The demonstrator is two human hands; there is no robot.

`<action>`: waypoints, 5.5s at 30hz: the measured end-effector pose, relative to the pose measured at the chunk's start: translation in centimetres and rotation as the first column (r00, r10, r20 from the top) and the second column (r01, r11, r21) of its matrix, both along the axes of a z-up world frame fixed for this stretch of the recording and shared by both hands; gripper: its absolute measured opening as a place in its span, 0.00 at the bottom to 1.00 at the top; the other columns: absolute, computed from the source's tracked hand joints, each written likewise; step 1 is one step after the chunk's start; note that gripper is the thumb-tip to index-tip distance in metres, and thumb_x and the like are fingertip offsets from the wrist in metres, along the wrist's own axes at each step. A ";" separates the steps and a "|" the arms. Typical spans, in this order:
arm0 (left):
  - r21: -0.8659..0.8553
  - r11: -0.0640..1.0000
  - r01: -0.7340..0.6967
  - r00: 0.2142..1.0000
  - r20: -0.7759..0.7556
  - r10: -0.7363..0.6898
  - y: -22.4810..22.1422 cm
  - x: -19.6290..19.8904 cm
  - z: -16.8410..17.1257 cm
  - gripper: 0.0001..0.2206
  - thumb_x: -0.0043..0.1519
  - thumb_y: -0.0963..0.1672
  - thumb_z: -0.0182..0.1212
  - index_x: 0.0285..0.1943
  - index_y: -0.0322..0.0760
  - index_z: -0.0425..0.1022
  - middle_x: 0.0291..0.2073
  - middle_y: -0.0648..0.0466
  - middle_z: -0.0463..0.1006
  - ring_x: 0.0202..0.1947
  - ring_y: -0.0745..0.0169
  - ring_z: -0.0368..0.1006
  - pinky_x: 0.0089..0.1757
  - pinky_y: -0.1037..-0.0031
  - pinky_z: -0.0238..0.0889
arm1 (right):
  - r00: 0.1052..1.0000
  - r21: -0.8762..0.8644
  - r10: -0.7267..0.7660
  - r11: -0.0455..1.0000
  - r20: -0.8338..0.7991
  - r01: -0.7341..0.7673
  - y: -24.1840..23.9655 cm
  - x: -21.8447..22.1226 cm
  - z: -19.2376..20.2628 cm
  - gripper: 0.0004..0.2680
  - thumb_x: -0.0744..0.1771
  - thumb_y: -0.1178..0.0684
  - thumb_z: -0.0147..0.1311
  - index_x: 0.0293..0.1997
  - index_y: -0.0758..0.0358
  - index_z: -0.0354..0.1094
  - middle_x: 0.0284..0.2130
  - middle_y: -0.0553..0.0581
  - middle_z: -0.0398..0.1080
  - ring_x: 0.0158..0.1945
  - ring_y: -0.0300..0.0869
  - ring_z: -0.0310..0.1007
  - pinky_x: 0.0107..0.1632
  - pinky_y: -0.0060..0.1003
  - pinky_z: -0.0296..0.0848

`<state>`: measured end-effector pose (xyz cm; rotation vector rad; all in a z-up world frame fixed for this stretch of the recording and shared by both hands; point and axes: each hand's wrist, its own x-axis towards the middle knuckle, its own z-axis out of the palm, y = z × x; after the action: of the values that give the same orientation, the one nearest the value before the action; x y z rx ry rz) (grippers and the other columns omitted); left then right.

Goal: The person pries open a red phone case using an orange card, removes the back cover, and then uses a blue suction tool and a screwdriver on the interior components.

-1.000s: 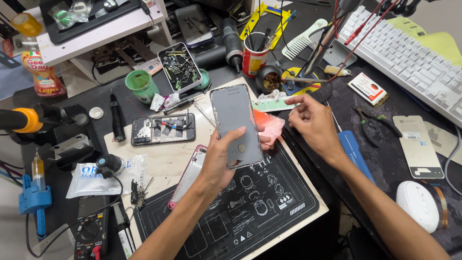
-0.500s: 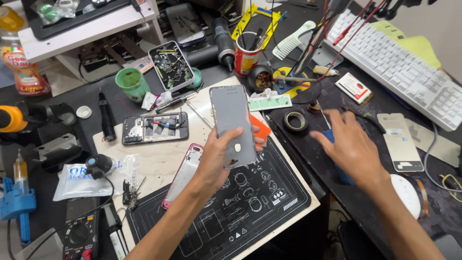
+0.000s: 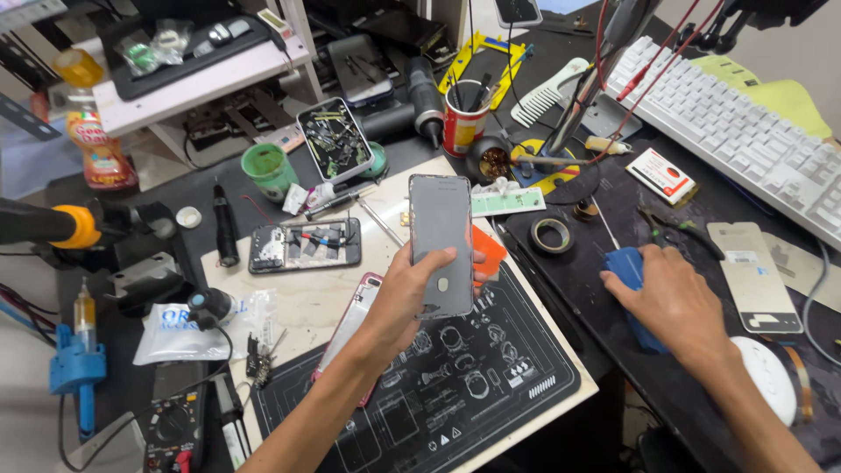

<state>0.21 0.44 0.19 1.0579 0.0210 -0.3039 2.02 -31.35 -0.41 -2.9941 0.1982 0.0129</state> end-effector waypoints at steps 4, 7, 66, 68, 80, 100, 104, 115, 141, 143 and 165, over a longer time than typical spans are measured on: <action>0.051 0.998 0.036 0.998 0.042 -0.038 1.2 0.5 0.0 0.18 0.62 0.40 0.53 0.61 0.26 0.65 0.46 0.41 0.79 0.41 0.55 0.79 0.42 0.64 0.78 | 0.988 0.135 0.074 0.987 0.134 -0.092 -0.9 0.0 0.7 0.21 0.64 0.40 0.61 0.52 0.69 0.70 0.44 0.70 0.73 0.47 0.61 0.75 0.51 0.53 0.73; 0.077 0.995 0.059 0.995 0.079 -0.065 2.1 0.9 -0.3 0.20 0.59 0.38 0.52 0.61 0.25 0.64 0.49 0.41 0.79 0.42 0.54 0.79 0.44 0.64 0.78 | 0.986 0.406 0.074 0.904 0.151 -0.130 -1.2 0.1 1.0 0.20 0.63 0.43 0.60 0.55 0.66 0.68 0.42 0.63 0.74 0.43 0.51 0.76 0.46 0.46 0.73; 0.254 0.967 0.018 0.998 -0.059 -0.003 8.1 -1.6 -0.3 0.16 0.61 0.41 0.55 0.57 0.25 0.71 0.44 0.44 0.83 0.36 0.61 0.81 0.35 0.69 0.77 | 0.821 0.575 0.568 0.657 0.047 -0.488 10.8 -1.9 2.2 0.22 0.59 0.44 0.61 0.56 0.58 0.66 0.36 0.59 0.79 0.37 0.47 0.81 0.42 0.41 0.79; 0.247 0.969 0.020 0.998 -0.069 -0.003 8.2 -1.6 -0.4 0.16 0.61 0.41 0.56 0.56 0.24 0.71 0.43 0.44 0.83 0.35 0.60 0.81 0.36 0.69 0.78 | 0.814 0.584 0.578 0.642 0.058 -0.497 10.7 -2.0 1.9 0.22 0.59 0.44 0.61 0.57 0.58 0.66 0.37 0.60 0.79 0.37 0.47 0.84 0.42 0.41 0.80; 0.337 0.942 0.001 0.994 -0.106 0.037 7.8 -1.8 -0.2 0.13 0.60 0.40 0.56 0.51 0.22 0.70 0.32 0.46 0.80 0.30 0.62 0.79 0.32 0.69 0.76 | 0.840 0.575 0.534 0.719 -0.095 -0.391 10.9 -2.2 0.6 0.21 0.60 0.43 0.63 0.56 0.56 0.69 0.33 0.59 0.79 0.34 0.46 0.80 0.39 0.40 0.81; 0.627 0.777 -0.055 0.993 0.116 -0.024 7.6 -2.0 -1.5 0.11 0.58 0.41 0.56 0.42 0.23 0.76 0.27 0.53 0.78 0.28 0.72 0.71 0.31 0.75 0.67 | 0.841 0.507 0.537 0.707 0.070 -0.493 10.9 -2.6 -0.6 0.21 0.60 0.44 0.62 0.54 0.64 0.68 0.34 0.62 0.78 0.33 0.50 0.82 0.39 0.43 0.78; 0.578 0.810 0.102 0.994 -0.040 -0.097 7.5 -1.6 -1.6 0.17 0.53 0.40 0.55 0.51 0.27 0.71 0.29 0.49 0.80 0.26 0.65 0.77 0.31 0.73 0.73 | 0.863 0.625 0.505 0.670 0.012 -0.401 9.9 -2.0 -0.7 0.19 0.60 0.45 0.61 0.54 0.63 0.68 0.33 0.59 0.76 0.32 0.44 0.79 0.39 0.38 0.78; 0.561 0.807 0.185 0.981 -0.064 -0.181 7.1 -2.2 -0.4 0.17 0.52 0.43 0.66 0.47 0.23 0.74 0.30 0.42 0.82 0.28 0.59 0.79 0.28 0.74 0.66 | 0.780 0.955 0.626 0.224 0.010 -0.192 8.1 -2.0 -0.9 0.21 0.61 0.47 0.59 0.56 0.71 0.69 0.44 0.59 0.70 0.30 0.39 0.76 0.36 0.34 0.76; -0.506 0.820 -0.268 0.924 0.107 0.368 2.6 0.6 0.2 0.36 0.63 0.61 0.51 0.58 0.22 0.69 0.33 0.44 0.75 0.39 0.46 0.76 0.46 0.56 0.73 | 0.849 0.744 0.527 0.554 0.035 -0.375 11.7 -4.7 0.5 0.20 0.60 0.49 0.62 0.57 0.61 0.68 0.35 0.57 0.78 0.35 0.40 0.80 0.41 0.35 0.79; -0.502 0.829 -0.245 0.922 0.143 0.360 3.0 -0.1 0.7 0.40 0.63 0.64 0.46 0.57 0.21 0.70 0.34 0.42 0.76 0.40 0.44 0.77 0.47 0.55 0.73 | 0.842 0.689 0.534 0.582 0.076 -0.432 12.1 -5.1 1.1 0.21 0.59 0.48 0.62 0.57 0.61 0.68 0.36 0.58 0.79 0.38 0.43 0.79 0.42 0.37 0.80; -0.637 0.753 -0.164 0.943 0.123 0.310 4.5 -0.5 1.7 0.48 0.63 0.68 0.35 0.57 0.19 0.72 0.38 0.40 0.76 0.40 0.45 0.75 0.45 0.57 0.70 | 0.823 0.593 0.561 0.632 0.094 -0.499 12.9 -6.2 -0.5 0.22 0.58 0.47 0.66 0.55 0.62 0.68 0.34 0.59 0.79 0.34 0.44 0.84 0.38 0.37 0.82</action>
<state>-0.30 4.97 1.86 0.4093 -0.1384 0.0545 -4.19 -18.43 -0.92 -2.2955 -0.5920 0.2423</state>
